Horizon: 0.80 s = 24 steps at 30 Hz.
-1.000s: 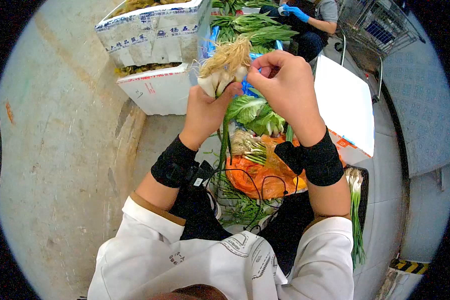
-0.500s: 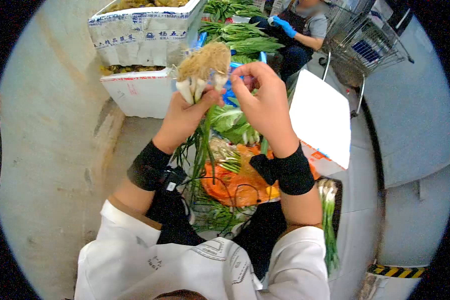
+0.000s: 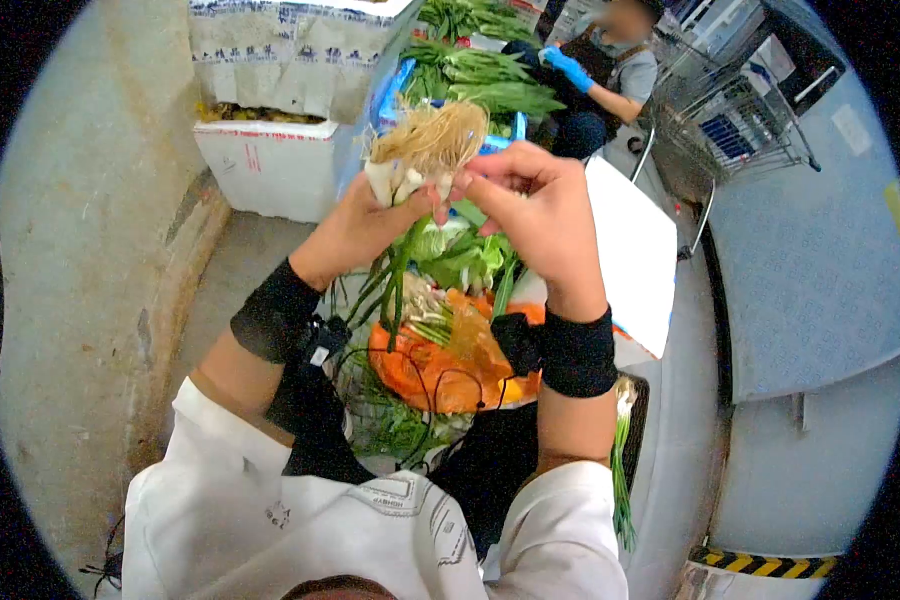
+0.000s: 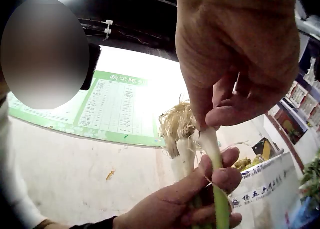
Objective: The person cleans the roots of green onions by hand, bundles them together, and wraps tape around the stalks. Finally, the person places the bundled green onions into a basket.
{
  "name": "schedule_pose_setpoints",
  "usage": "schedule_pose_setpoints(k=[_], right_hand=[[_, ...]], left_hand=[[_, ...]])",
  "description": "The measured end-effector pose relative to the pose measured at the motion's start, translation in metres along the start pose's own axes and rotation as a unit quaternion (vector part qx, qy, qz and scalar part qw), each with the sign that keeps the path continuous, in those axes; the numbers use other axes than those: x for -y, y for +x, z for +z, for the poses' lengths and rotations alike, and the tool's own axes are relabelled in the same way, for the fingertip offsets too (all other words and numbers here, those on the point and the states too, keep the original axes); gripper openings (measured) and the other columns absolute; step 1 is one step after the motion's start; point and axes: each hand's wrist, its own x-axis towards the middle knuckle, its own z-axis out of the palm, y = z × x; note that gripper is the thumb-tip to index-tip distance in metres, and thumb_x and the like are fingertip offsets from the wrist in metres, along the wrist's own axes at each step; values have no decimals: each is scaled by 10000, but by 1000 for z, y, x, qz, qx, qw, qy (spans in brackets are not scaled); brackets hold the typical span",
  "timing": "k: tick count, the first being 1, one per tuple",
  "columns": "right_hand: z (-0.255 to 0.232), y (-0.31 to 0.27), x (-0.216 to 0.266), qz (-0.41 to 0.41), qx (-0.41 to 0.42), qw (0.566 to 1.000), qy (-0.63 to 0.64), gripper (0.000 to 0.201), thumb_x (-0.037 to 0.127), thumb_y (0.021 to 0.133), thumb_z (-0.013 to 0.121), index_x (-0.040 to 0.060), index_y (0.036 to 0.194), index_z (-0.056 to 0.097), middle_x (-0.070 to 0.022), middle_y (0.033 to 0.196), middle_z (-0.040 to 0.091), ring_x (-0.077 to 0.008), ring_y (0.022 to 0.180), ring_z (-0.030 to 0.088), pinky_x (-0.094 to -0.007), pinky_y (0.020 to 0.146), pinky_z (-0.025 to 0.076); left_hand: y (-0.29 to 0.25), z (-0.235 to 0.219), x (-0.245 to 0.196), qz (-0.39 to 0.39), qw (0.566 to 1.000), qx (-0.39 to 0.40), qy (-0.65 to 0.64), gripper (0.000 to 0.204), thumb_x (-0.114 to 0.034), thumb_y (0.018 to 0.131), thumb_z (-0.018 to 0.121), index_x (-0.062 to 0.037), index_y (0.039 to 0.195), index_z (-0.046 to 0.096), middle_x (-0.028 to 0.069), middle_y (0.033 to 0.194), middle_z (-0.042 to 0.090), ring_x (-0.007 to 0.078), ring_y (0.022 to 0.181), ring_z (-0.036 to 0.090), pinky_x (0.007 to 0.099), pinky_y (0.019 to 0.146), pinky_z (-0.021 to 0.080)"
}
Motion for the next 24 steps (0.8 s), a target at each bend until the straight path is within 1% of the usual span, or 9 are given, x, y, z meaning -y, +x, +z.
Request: schedule_pose_setpoints(k=[3, 6, 8, 13, 15, 19, 21, 22, 24], right_hand=[[-3, -1, 2, 38, 13, 999, 14, 160, 91, 861, 757, -15, 977, 727, -56, 810, 720, -97, 676, 668, -209, 555, 538], [-7, -5, 7, 72, 33, 996, 50, 150, 91, 854, 764, -7, 961, 726, -60, 791, 723, -89, 647, 657, -206, 534, 524], [-8, -5, 9, 124, 63, 989, 41, 148, 95, 859, 762, -11, 953, 723, -67, 819, 738, -85, 651, 663, -208, 523, 519], [-9, -5, 3, 88, 50, 994, 52, 168, 108, 843, 787, -20, 938, 737, -55, 809, 733, -76, 647, 657, -202, 524, 515], [-10, -8, 6, 89, 40, 995, 18, 164, 108, 844, 785, -22, 931, 739, -59, 818, 737, -75, 649, 656, -201, 527, 514], [-7, -8, 4, 63, 3, 998, 2, 157, 115, 842, 787, -23, 902, 742, -48, 785, 721, -65, 627, 632, -194, 531, 507], [-5, -11, 3, 61, 5, 998, -21, 153, 112, 837, 794, -22, 892, 743, -28, 745, 693, -55, 615, 614, -194, 527, 499], [-8, -7, 3, 54, 2, 998, -33, 155, 112, 836, 797, -22, 891, 743, -23, 741, 689, -52, 618, 614, -192, 525, 497], [-7, -7, 6, 70, -5, 997, -37, 161, 117, 836, 804, -22, 887, 742, -22, 744, 689, -49, 620, 613, -190, 526, 497]], left_hand=[[-2, -5, -7, -6, 997, 54, 48, 183, -162, 1015, 586, 2, 1033, 665, 6, 888, 705, 92, 818, 611, 283, 762, 504], [-1, -9, -9, -5, 994, 100, 33, 152, -181, 1031, 570, -53, 1086, 631, -33, 918, 648, 69, 884, 563, 244, 783, 468], [3, -8, -15, -2, 995, 100, 18, 146, -174, 1031, 560, -55, 1083, 628, -37, 902, 639, 67, 864, 556, 243, 760, 460], [1, -8, -10, -8, 991, 129, 38, 132, -149, 1028, 530, -69, 1083, 618, -52, 857, 607, 62, 807, 528, 239, 692, 430], [1, -6, -19, -50, 991, 122, 31, 126, -140, 1028, 519, -77, 1082, 615, -58, 846, 595, 50, 779, 505, 233, 664, 408], [2, -4, -12, -38, 992, 119, 15, 132, -169, 1030, 534, -75, 1077, 614, -58, 857, 602, 38, 769, 490, 226, 659, 399], [1, -6, -5, -14, 992, 124, -12, 221, -225, 1044, 556, -26, 1078, 646, 1, 905, 687, 96, 859, 601, 271, 797, 494], [2, -7, -7, -7, 992, 124, -6, 221, -225, 1044, 556, -26, 1078, 646, 1, 905, 687, 96, 859, 601, 271, 797, 494], [0, -2, -13, -52, 993, 102, -19, 206, -232, 1046, 537, -72, 1143, 622, -57, 884, 621, 31, 775, 493, 219, 658, 392]])
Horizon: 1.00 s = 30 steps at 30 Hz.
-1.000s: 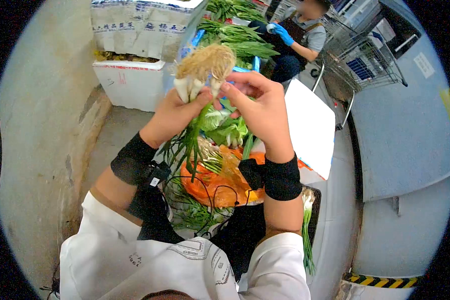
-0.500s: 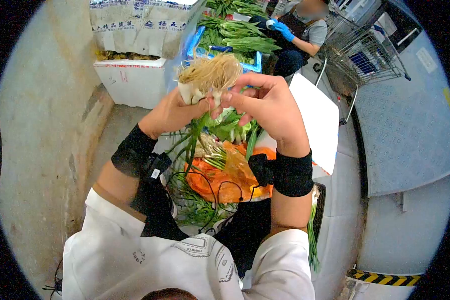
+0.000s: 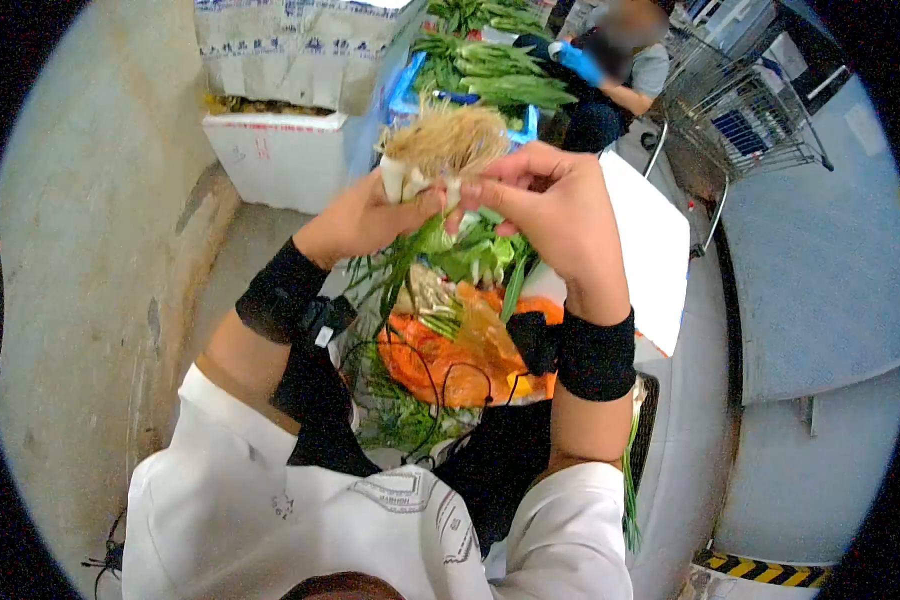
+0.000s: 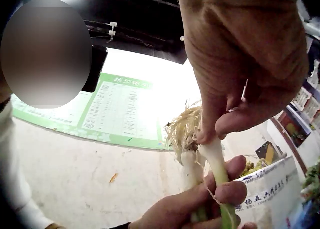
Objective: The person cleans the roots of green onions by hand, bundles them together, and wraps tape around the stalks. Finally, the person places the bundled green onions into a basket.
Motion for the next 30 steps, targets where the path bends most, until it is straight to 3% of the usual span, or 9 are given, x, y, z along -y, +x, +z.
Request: schedule_pose_setpoints(k=[8, 10, 14, 17, 19, 23, 30], right_hand=[[5, -3, 5, -31, -20, 999, 10, 167, 127, 841, 804, -23, 886, 745, -52, 788, 724, -61, 641, 633, -194, 535, 519], [6, -5, 10, -27, -23, 999, 13, 164, 126, 852, 787, -27, 890, 745, -48, 794, 722, -63, 649, 635, -201, 530, 524], [9, -4, 7, -12, -39, 999, -3, 170, 126, 863, 770, -34, 910, 739, -44, 793, 721, -63, 649, 634, -208, 523, 526], [6, -2, 2, 5, -23, 999, 25, 192, 132, 870, 762, -37, 954, 730, -38, 792, 721, -57, 641, 627, -211, 518, 526], [6, -3, 5, 15, -22, 999, 20, 178, 128, 865, 763, -39, 922, 736, -35, 787, 717, -55, 617, 611, -208, 522, 517], [0, -1, 0, 19, -5, 1000, 20, 140, 108, 844, 775, -28, 857, 745, -16, 729, 681, -53, 584, 584, -210, 506, 482], [-2, -2, -2, 10, 17, 1000, -14, 136, 94, 821, 783, -10, 768, 713, 19, 658, 589, -49, 554, 534, -214, 502, 435]], left_hand=[[3, -3, 9, 36, 999, 11, 27, 236, -243, 1057, 524, -71, 1181, 627, -35, 926, 653, 53, 806, 530, 228, 691, 430], [3, 1, 6, 31, 998, -43, 17, 229, -206, 1037, 548, -19, 1075, 674, -2, 862, 669, 88, 823, 600, 268, 760, 488], [4, -1, 14, 50, 997, -56, 16, 232, -203, 1033, 554, -8, 1040, 680, -2, 853, 673, 83, 818, 598, 272, 757, 489], [5, -5, 20, 40, 997, -39, 48, 230, -208, 1046, 552, -32, 1171, 629, -12, 975, 673, 77, 867, 573, 264, 788, 478], [3, -7, 21, -8, 998, -29, 59, 193, -168, 1030, 573, -25, 1139, 642, -8, 994, 680, 79, 886, 576, 270, 810, 480], [-3, -11, 16, 4, 994, -16, 110, 137, -119, 1006, 583, -18, 1043, 668, -15, 974, 677, 78, 893, 571, 268, 817, 476], [-7, -12, 9, 1, 993, 17, 113, 129, -106, 992, 595, 1, 1020, 661, -2, 925, 676, 78, 866, 569, 274, 805, 482]])
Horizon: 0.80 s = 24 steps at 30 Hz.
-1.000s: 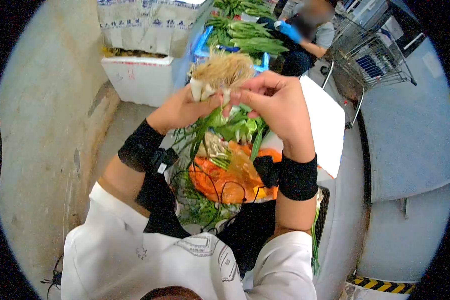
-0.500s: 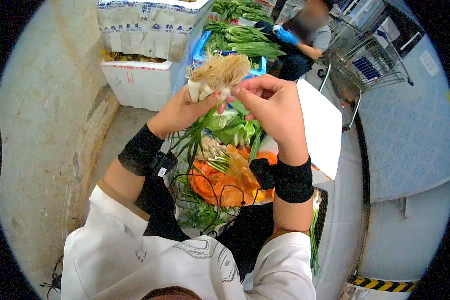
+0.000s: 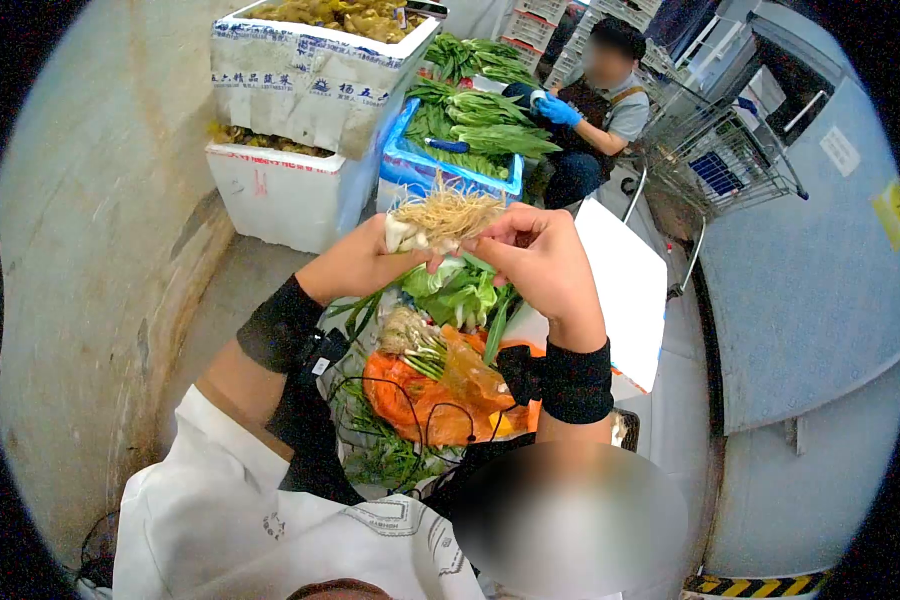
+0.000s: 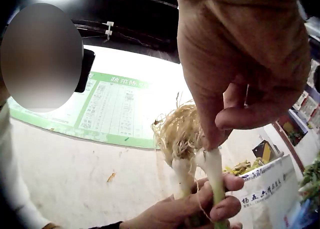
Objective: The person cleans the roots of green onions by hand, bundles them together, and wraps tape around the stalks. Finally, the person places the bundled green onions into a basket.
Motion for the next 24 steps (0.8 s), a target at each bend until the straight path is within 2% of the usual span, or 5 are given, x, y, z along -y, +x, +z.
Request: schedule_pose_setpoints(k=[11, 13, 20, 22, 24], right_hand=[[18, 8, -5, -25, -66, 997, -6, 174, 160, 899, 719, -7, 869, 680, 36, 668, 564, -35, 564, 497, -219, 489, 422], [19, 9, -6, -34, -51, 998, 2, 172, 163, 910, 714, -6, 889, 688, 32, 674, 577, -35, 561, 499, -220, 487, 423], [17, 8, 0, 5, -43, 999, 3, 147, 140, 916, 709, -5, 943, 710, 1, 731, 630, -46, 612, 546, -231, 513, 437], [16, 10, -10, -65, -68, 994, -63, 154, 136, 897, 726, -10, 943, 710, 2, 736, 630, -54, 639, 557, -236, 543, 449], [14, 11, -14, -133, -93, 978, -129, 165, 132, 879, 744, -16, 944, 710, 2, 740, 629, -63, 666, 569, -241, 574, 460]], left_hand=[[11, 13, 12, 14, 996, -75, -39, 159, -143, 1029, 555, -13, 1043, 646, 0, 946, 676, 86, 879, 597, 284, 816, 497], [13, 17, 10, 22, 987, -143, -72, 190, -171, 1014, 568, -12, 1051, 665, 31, 846, 679, 110, 796, 604, 310, 748, 498], [11, 13, 0, 16, 986, -146, -83, 211, -201, 1043, 541, -21, 1030, 649, 14, 891, 689, 103, 837, 610, 298, 768, 492], [11, 12, 0, -1, 988, -125, -95, 235, -289, 1055, 542, -84, 1071, 655, -74, 822, 616, 16, 652, 439, 200, 563, 335], [10, 14, -1, -4, 987, -124, -106, 228, -294, 1055, 542, -95, 1041, 653, -84, 807, 601, 8, 629, 403, 197, 545, 303]])
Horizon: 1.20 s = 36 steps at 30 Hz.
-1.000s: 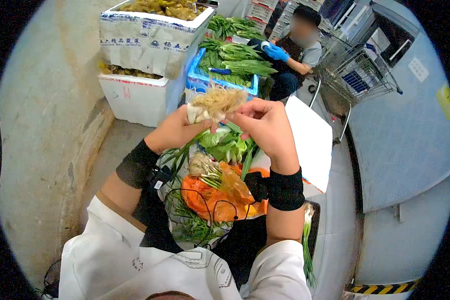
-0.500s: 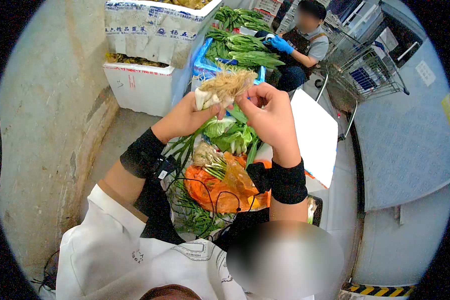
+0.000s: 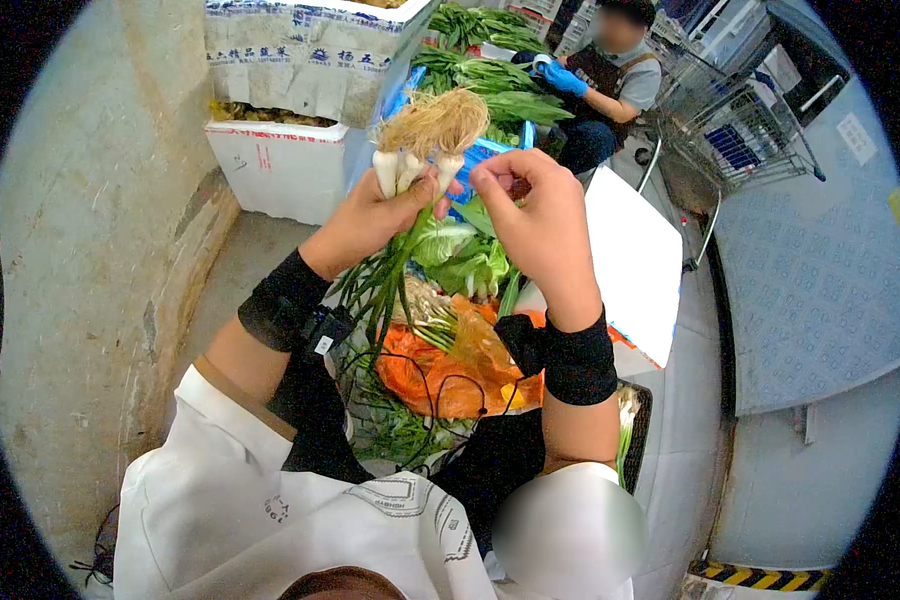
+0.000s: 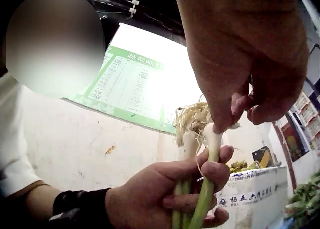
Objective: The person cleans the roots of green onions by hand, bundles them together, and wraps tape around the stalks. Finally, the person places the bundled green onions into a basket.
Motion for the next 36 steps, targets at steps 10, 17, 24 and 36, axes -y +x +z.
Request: schedule_pose_setpoints(k=[10, 17, 24, 36], right_hand=[[4, -4, 19, 58, -23, 991, 117, 192, 107, 827, 795, -23, 956, 740, -29, 736, 643, -70, 677, 585, -234, 618, 469], [0, -4, 14, -35, -47, 998, 23, 129, 78, 829, 761, -47, 855, 748, -77, 687, 650, -104, 607, 573, -270, 568, 447], [-7, -6, 14, 39, -26, 998, -29, 204, 124, 809, 745, -77, 837, 721, -41, 646, 623, -86, 587, 547, -259, 550, 432], [25, 0, -23, 16, -73, 997, -18, 178, 142, 813, 677, -35, 804, 662, -70, 623, 535, -128, 512, 467, -316, 518, 416]], left_hand=[[0, 7, 1, 31, 999, 0, 27, 238, -228, 1049, 537, -33, 1096, 665, -18, 840, 656, 86, 771, 574, 271, 707, 470], [-2, 8, 9, 53, 998, -1, 19, 200, -140, 1012, 579, -20, 1123, 692, 5, 829, 671, 92, 760, 592, 290, 706, 486], [-6, 11, 11, 66, 984, -26, 161, 169, -115, 924, 637, -22, 1051, 697, 94, 750, 681, 181, 649, 622, 335, 645, 497], [-1, 15, 18, -3, 987, -36, 156, 182, -183, 952, 632, -17, 928, 702, 83, 752, 679, 154, 679, 616, 323, 653, 481]])
